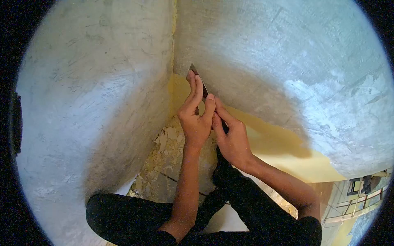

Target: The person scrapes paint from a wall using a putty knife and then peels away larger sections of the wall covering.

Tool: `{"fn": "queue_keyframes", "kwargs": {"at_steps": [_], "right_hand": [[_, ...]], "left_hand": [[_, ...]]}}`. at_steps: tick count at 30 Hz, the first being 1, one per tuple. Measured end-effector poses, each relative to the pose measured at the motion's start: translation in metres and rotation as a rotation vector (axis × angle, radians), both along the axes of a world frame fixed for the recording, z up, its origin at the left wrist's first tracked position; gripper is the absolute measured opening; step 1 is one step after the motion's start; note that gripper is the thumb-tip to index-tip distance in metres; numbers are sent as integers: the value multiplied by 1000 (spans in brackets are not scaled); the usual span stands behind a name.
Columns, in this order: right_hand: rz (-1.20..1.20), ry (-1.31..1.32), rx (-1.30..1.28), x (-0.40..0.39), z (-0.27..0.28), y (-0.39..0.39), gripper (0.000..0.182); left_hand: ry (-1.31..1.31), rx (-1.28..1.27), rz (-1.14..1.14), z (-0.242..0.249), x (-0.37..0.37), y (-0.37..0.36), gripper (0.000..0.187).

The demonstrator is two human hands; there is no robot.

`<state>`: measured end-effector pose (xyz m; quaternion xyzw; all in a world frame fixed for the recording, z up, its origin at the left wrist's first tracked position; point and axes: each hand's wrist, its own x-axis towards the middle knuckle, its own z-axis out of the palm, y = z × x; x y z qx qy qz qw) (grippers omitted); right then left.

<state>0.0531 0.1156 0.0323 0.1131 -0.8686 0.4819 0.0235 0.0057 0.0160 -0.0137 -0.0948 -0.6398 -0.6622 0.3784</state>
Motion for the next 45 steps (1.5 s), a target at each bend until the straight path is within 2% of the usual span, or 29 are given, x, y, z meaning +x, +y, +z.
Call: {"fn": "queue_keyframes", "kwargs": {"at_steps": [2,4,7,10,14,16,22,24,25,27,28,30,34,36,38,40,42,45], "right_hand": [[-10,-48,-18,-8,2,-4,41],[-35,-98,-54,-7,3,-3,41],[31,-14,-5,2,6,-5,40],[-30,-32,72,-6,2,0,40],[-11,-56,42,-4,7,-10,39],[10,-59,11,-2,8,-14,39],[-39,-36,65,-11,2,-9,39],[52,142,133,-8,2,-12,39],[52,148,117,-8,2,-15,39],[-7,-5,49,-11,1,-15,40],[5,-2,60,-17,0,-16,40],[51,213,112,-23,-6,-13,40],[68,180,140,-19,0,-19,40],[3,43,67,-20,-1,-20,40],[22,73,105,-21,3,-16,40],[31,96,115,-15,4,-13,40],[31,23,155,-17,9,-18,40],[0,74,89,-24,-8,-16,39]], "left_hand": [[-22,-3,9,-2,-1,3,47],[-22,104,-48,-1,-4,-1,48],[-17,46,-63,0,5,-3,48],[9,21,-24,1,0,3,48],[35,-12,37,-5,-6,-4,48],[-31,95,-58,-2,2,-9,50],[-6,29,8,-5,-9,-8,50],[-41,60,-43,-2,3,-10,50],[-59,100,-73,1,3,-17,50],[-42,59,-54,1,-5,-19,50],[-39,43,-39,0,-9,-17,49],[-27,55,-6,-4,-12,-13,49],[-15,52,-44,-5,-8,-20,50],[-5,39,-25,-5,-13,-23,49],[-4,35,-44,-5,-13,-13,50],[-40,146,-55,-1,-9,-15,50],[-14,90,-55,-3,-14,-17,50],[4,52,8,-7,-15,-14,50]]}}
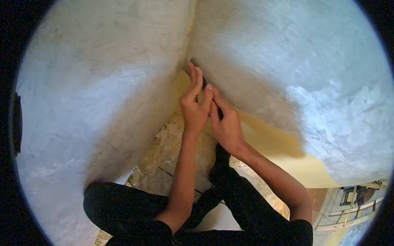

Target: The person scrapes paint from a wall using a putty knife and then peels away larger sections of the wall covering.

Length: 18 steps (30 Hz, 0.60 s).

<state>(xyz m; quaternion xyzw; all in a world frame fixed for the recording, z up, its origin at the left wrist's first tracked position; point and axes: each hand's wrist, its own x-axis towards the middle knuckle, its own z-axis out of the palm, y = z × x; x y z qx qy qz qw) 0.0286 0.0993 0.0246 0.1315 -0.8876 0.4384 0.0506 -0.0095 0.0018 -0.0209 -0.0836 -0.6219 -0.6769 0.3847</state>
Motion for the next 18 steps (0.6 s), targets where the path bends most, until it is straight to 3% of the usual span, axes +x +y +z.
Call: {"fn": "queue_keyframes", "kwargs": {"at_steps": [10,12,18], "right_hand": [[77,-39,-35,-10,7,5,39],[47,-351,-123,-9,12,5,41],[36,-320,-222,10,6,30,42]], "left_hand": [[-65,-86,40,5,-2,-3,50],[-71,-93,34,5,0,-3,50],[-52,-52,12,5,14,23,52]]}}
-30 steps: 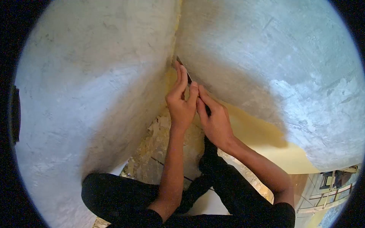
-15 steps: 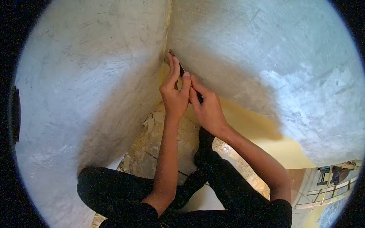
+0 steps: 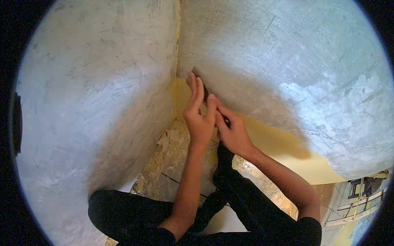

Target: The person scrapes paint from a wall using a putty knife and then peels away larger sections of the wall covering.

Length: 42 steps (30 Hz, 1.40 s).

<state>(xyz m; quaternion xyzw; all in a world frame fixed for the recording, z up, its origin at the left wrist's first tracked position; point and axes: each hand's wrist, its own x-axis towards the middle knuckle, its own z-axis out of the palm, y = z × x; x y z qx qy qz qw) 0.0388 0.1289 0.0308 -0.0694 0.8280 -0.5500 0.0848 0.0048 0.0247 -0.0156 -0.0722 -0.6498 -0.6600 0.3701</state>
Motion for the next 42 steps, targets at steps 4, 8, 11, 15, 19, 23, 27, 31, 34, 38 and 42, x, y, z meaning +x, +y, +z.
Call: {"fn": "queue_keyframes", "kwargs": {"at_steps": [4,8,11,15,19,23,27,31,34,38,42], "right_hand": [[-27,13,96,17,14,23,41],[-60,-6,112,10,12,16,41],[-26,151,213,12,6,7,40],[-24,215,235,20,12,7,38],[-54,145,221,13,9,7,39],[-40,165,220,21,15,1,40],[-114,-21,252,13,30,-12,40],[-59,185,267,21,12,-8,39],[3,322,305,17,17,-17,39],[-56,175,263,11,15,-14,38],[-24,206,208,22,22,-17,39]], "left_hand": [[34,-2,-2,6,13,28,51],[9,-28,7,5,10,22,50],[46,-3,-15,-2,4,7,49],[14,28,-31,7,10,9,49],[57,-19,3,-3,0,8,49],[50,52,-45,2,8,3,50],[33,6,-13,6,3,4,49],[48,14,-10,1,8,1,49],[62,67,-50,6,5,-9,49],[44,45,-24,-1,-3,-2,49],[20,60,-92,12,9,-7,51]]}}
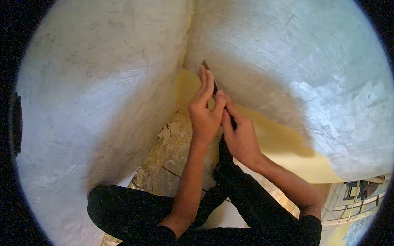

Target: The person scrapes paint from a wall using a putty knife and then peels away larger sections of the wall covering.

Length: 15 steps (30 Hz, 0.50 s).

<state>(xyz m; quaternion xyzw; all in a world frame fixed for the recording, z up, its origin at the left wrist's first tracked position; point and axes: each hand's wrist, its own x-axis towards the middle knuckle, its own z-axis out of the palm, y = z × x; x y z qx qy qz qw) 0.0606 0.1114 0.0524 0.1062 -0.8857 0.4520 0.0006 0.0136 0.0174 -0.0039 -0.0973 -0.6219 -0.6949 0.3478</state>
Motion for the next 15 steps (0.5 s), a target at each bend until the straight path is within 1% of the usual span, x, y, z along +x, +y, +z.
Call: {"fn": "queue_keyframes", "kwargs": {"at_steps": [4,6,7,9,10,12,13,15], "right_hand": [[-14,-11,99,-18,-13,-1,40],[51,63,11,-6,-8,-8,39],[54,68,0,-4,-4,-10,39],[-77,-119,-7,-3,2,-9,39],[-66,-122,9,-7,-1,-7,39],[-6,3,57,-12,-11,-1,39],[-22,0,54,-8,-10,-1,39],[71,174,94,-1,-6,-8,39]], "left_hand": [[-21,-74,98,-8,-12,-2,51],[-28,32,4,-9,-4,-7,52],[-22,21,8,-8,-4,-8,52],[12,-57,8,-7,-7,-3,52],[7,-42,20,-10,-9,-2,52],[-2,-55,104,-11,-13,2,51],[-3,-58,88,-10,-9,0,51],[-49,42,-35,-4,0,-10,52]]}}
